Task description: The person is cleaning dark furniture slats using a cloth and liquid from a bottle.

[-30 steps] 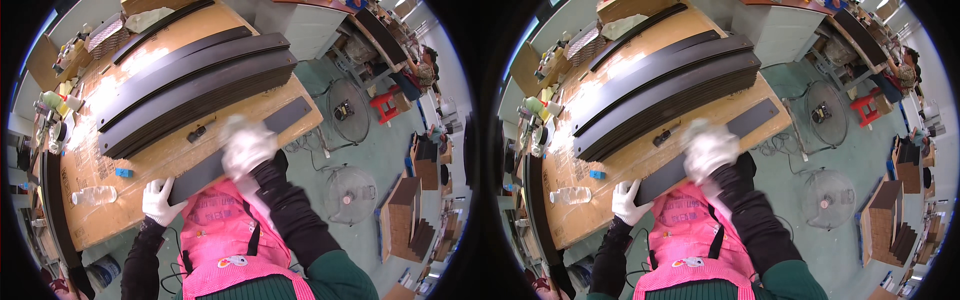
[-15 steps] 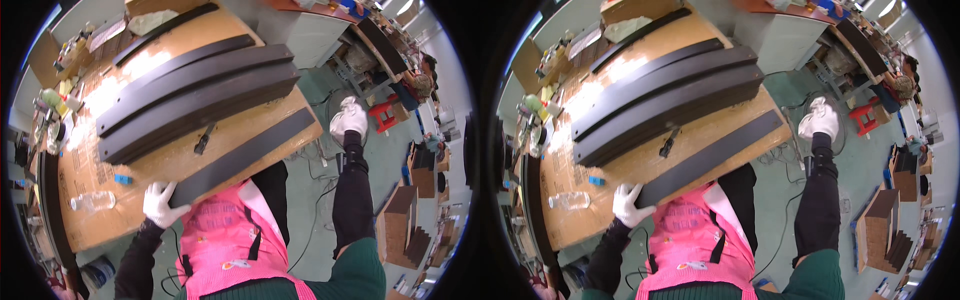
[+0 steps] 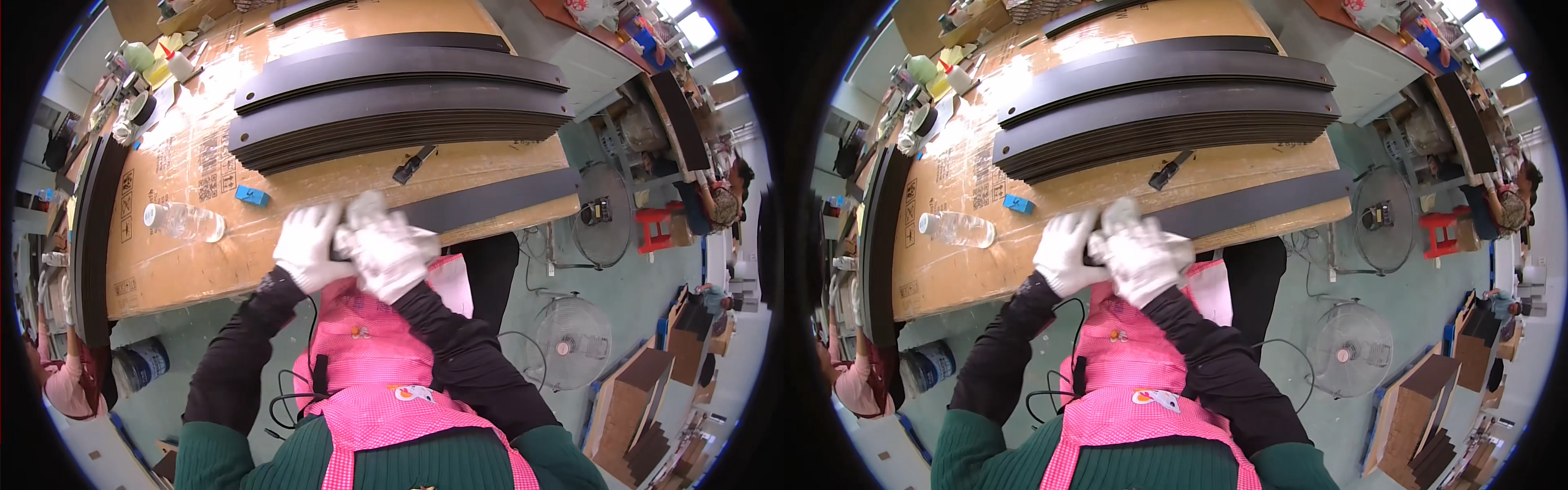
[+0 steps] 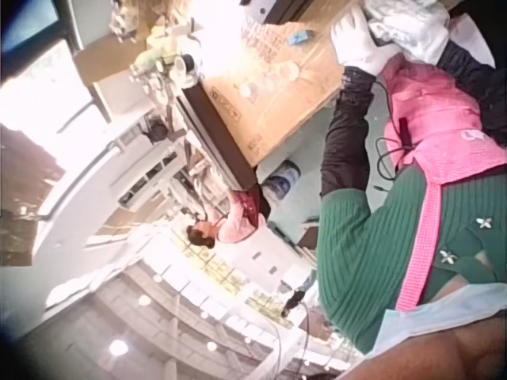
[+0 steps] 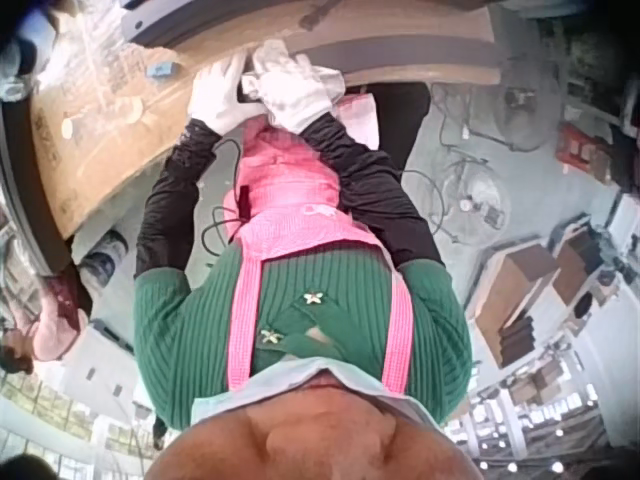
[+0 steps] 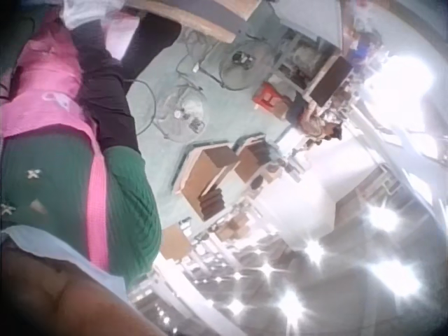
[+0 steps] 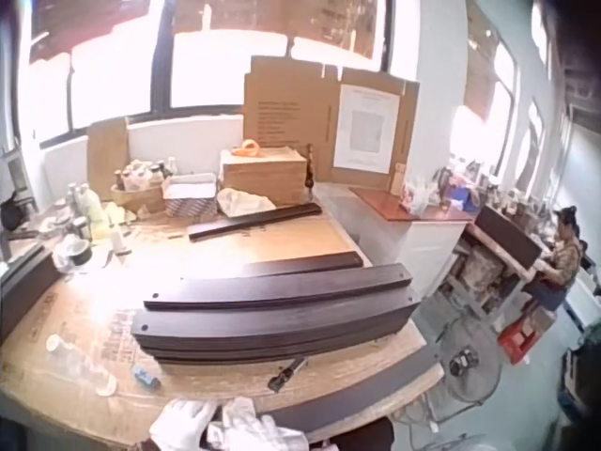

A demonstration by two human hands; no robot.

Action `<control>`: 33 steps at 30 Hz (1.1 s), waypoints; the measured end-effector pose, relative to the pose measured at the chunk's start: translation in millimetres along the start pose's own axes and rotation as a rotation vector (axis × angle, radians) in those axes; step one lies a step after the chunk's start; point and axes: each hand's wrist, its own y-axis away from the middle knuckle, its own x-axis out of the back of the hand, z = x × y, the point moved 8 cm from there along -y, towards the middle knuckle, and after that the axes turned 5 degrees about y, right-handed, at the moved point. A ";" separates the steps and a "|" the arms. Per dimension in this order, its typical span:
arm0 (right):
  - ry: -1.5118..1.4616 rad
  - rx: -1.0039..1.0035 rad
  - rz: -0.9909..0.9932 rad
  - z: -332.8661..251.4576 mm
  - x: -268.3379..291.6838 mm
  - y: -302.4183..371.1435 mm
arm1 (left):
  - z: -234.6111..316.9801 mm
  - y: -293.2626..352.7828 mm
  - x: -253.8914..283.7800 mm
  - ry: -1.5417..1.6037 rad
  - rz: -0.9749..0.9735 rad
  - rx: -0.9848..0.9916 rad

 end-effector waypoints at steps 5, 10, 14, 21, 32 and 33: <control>-1.597 -0.429 -0.112 115.5 -43.1 21.4 | -52.1 70.0 27.9 -0.067 0.072 0.056; -1.101 -0.941 0.164 319.8 -38.7 111.6 | -43.4 48.4 26.8 0.011 0.155 -0.108; -2.538 -0.534 -0.228 91.8 -108.2 21.5 | -50.0 57.2 26.3 0.046 0.163 -0.059; -1.236 -0.130 -0.373 -65.7 -10.9 -12.1 | -64.7 63.5 8.4 -0.118 0.172 -0.104; -2.971 -1.061 0.018 29.5 -121.1 76.2 | -45.1 49.9 25.7 0.006 0.108 -0.080; -2.986 -1.065 -0.007 8.4 -124.7 71.5 | -51.1 54.3 21.5 -0.006 0.106 -0.061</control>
